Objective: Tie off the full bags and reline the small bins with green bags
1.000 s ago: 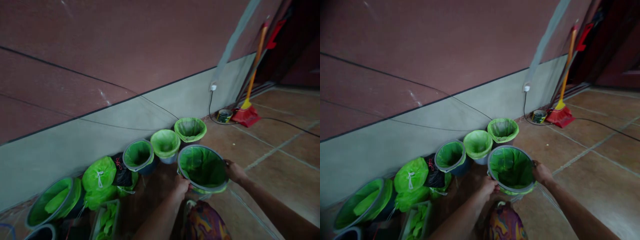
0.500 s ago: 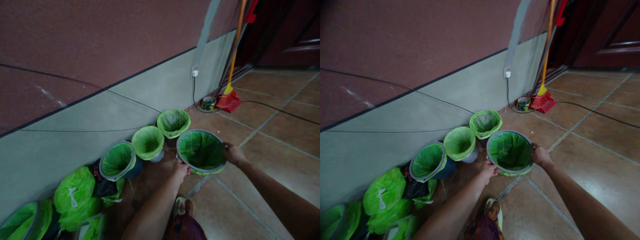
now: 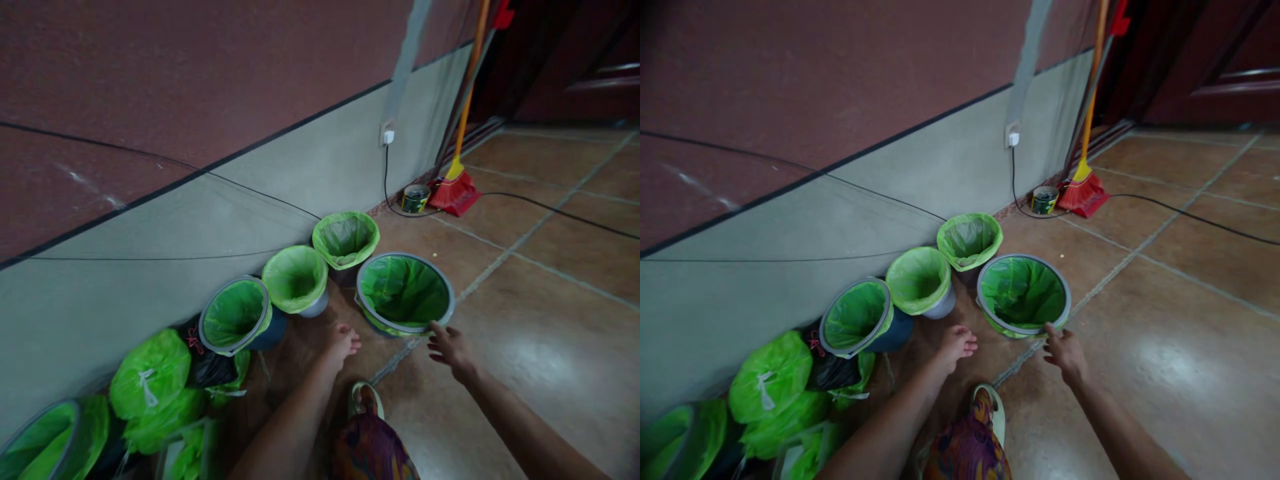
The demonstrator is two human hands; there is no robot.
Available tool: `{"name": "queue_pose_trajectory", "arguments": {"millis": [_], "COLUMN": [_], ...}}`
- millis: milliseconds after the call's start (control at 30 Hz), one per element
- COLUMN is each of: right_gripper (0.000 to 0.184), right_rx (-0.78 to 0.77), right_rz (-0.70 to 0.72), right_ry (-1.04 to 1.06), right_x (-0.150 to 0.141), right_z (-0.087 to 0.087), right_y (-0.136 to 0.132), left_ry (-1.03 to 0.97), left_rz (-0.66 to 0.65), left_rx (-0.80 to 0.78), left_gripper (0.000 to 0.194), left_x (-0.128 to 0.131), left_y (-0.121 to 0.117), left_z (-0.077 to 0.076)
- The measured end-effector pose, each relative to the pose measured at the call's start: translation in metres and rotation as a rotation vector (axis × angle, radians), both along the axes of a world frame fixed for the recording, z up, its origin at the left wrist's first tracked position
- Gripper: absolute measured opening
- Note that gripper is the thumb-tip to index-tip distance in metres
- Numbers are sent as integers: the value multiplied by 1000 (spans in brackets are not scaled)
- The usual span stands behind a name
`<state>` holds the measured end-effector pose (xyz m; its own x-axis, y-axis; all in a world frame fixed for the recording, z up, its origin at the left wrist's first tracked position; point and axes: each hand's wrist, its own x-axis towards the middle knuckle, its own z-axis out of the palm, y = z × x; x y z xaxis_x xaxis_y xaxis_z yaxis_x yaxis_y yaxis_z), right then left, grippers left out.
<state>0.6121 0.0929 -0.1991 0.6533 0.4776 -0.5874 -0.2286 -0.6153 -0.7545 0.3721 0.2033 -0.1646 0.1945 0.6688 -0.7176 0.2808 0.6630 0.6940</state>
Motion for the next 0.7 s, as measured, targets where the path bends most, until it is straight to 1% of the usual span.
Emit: {"name": "queue_pose_trajectory", "arguments": {"millis": [67,100,167,233,333,500,600,700], "right_gripper": [21,17,15,15,15,13,16,14], "right_rx": [100,127,162,175,177,206,199,163], "right_rz": [-81,-134,-221,-249,-217,-210,-183,-79], "right_ry": [197,248,283,272,251,291,312,392], "right_x": [-26,-35,-44,-44,-39,-40,-49,-69], "right_z": [3,5,9,11,10,7,5,4], "right_y": [7,13,25,33,36,26,16,9], "left_ry": [30,38,39,39,39,34,10,10], "left_rz": [32,44,49,55,81,131,166,222], "left_rx": [-8,-8,-10,-18,-18,10,37,75], "left_gripper": [13,14,15,12,9,11,12,12], "left_x": [-13,-20,-31,-41,-58,-93,-121,-154], "left_y": [-2,-3,-3,-4,-4,-9,-13,-15], "left_z": [-1,-1,2,6,12,25,36,54]}}
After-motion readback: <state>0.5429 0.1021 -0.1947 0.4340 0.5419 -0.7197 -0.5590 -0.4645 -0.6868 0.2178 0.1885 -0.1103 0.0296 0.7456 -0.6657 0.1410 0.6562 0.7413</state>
